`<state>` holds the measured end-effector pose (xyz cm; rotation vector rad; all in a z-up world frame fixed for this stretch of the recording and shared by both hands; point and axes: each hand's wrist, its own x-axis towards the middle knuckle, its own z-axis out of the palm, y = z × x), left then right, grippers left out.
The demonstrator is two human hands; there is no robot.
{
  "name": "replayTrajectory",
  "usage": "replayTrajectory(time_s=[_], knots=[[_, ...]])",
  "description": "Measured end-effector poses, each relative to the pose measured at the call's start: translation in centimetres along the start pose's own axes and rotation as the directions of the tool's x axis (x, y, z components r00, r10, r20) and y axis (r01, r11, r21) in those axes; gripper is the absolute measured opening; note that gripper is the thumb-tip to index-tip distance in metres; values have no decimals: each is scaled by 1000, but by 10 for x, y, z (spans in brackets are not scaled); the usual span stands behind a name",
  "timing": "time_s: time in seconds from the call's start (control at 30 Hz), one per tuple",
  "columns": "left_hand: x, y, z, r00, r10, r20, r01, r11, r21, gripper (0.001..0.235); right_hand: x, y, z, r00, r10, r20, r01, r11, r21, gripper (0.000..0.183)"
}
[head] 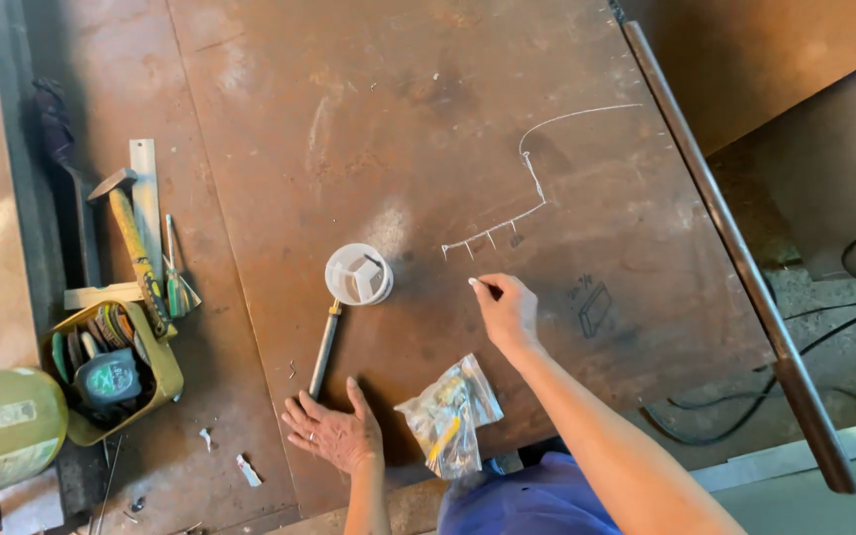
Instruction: Sketching a technical diagram with chalk on a metal workbench and then assembling a metal tool component.
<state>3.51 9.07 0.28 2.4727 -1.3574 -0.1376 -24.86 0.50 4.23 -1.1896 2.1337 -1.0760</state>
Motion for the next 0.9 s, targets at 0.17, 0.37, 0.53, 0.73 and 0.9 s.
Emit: replayTrajectory(time_s=[0.17,0.37,0.53,0.73,0.9], knots=[[-1,1,3,1000,-6,-10,6,1000,24,94,19,9,37,998,-11,-56,5,995,-99,18],[-1,3,1,1000,0,-10,1,999,46,95,32,-13,44,989,-107,-105,54,907,-417,52],[2,7,0,1000,7,-10,-6,998,60,96,41,-8,45,990,-99,-98,40,877,-479,56],[4,-1,16,999,6,-38,-3,997,77,98,74,2,13,978,-113,-176,15,878,-479,56],[4,-15,37,992,30,-124,-24,999,44,98,120,15,-12,970,-164,-178,53,861,-505,55]])
